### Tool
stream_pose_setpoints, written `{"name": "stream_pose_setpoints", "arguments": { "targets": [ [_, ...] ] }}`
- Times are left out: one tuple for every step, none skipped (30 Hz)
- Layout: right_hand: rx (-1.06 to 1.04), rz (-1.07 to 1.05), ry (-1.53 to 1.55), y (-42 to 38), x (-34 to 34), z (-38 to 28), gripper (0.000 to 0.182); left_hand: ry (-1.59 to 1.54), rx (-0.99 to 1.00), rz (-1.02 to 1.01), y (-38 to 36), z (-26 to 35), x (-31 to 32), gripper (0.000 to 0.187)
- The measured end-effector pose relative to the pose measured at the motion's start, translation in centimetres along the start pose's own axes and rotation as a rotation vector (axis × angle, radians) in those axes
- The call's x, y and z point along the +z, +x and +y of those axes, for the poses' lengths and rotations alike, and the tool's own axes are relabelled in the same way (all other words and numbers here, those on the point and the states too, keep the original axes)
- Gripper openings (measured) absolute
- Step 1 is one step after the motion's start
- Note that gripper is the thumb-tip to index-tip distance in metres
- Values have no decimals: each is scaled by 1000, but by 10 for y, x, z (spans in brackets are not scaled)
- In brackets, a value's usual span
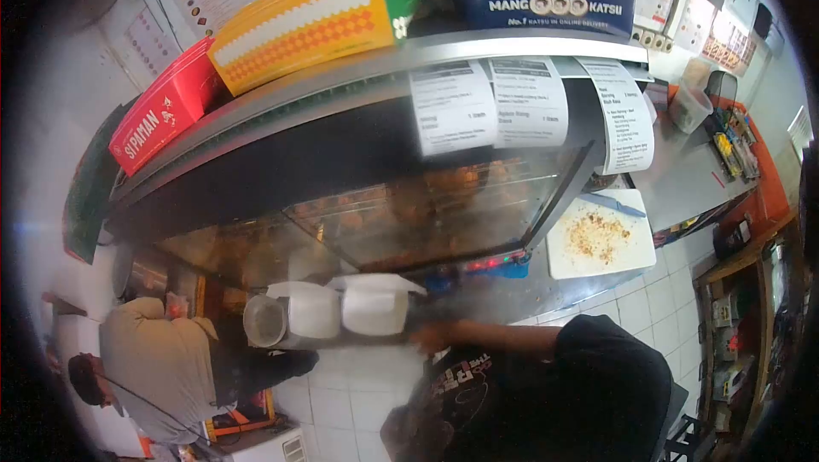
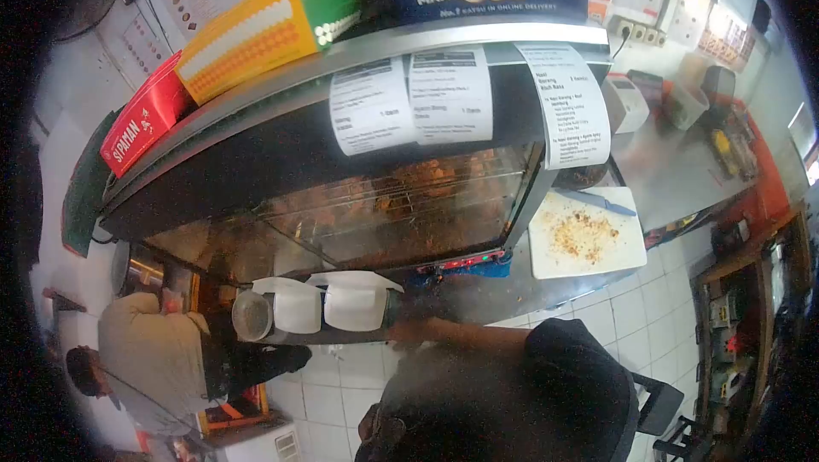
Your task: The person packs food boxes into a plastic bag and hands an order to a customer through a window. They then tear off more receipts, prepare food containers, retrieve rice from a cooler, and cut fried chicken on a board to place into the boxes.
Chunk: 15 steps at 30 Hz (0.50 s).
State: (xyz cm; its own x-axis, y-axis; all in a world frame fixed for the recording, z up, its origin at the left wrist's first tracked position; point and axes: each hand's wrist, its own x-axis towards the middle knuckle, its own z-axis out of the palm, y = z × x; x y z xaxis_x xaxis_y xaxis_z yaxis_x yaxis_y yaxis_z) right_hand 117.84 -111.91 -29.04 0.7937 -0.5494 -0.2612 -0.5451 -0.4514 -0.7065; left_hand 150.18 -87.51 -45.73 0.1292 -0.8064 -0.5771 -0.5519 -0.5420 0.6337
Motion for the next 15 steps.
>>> {"name": "stream_pose_setpoints", "arguments": {
  "targets": [
    [-17,-2,10,-3,-2,2,42,-11,-13,11,-6,1,-1,22],
    [49,4,31,-6,-3,6,40,-12,-20,8,-7,3,-4,22],
    [116,7,54,-9,-1,8,38,-6,-30,9,-7,5,-8,22],
    [104,1,68,-14,-2,7,38,-4,-40,9,-11,6,-10,22],
    [159,49,39,-21,-6,6,38,-5,-49,7,-13,6,-12,22],
    [219,97,13,-25,-8,5,37,-9,-55,9,-17,6,-14,22],
    [219,99,23,-26,-8,6,37,-9,-59,6,-18,5,-16,22],
    [198,109,48,-25,-8,8,37,-5,-61,3,-19,5,-17,22],
    [177,119,73,-26,-6,9,36,-7,-63,-1,-20,4,-18,22],
    [183,124,79,-28,-3,9,36,-2,-63,-6,-19,3,-19,22],
    [168,167,57,-30,0,9,37,-2,-65,-11,-19,3,-20,22],
    [149,209,32,-32,2,9,39,1,-63,-16,-21,1,-21,22],
    [153,209,32,-37,-9,-2,39,-5,-64,-17,-21,3,-22,22],
    [255,11,105,-44,-33,-20,40,-7,-64,-20,-21,3,-23,22],
    [353,-192,173,-47,-46,-31,43,-11,-62,-17,-22,3,-23,23]
  ]
}}
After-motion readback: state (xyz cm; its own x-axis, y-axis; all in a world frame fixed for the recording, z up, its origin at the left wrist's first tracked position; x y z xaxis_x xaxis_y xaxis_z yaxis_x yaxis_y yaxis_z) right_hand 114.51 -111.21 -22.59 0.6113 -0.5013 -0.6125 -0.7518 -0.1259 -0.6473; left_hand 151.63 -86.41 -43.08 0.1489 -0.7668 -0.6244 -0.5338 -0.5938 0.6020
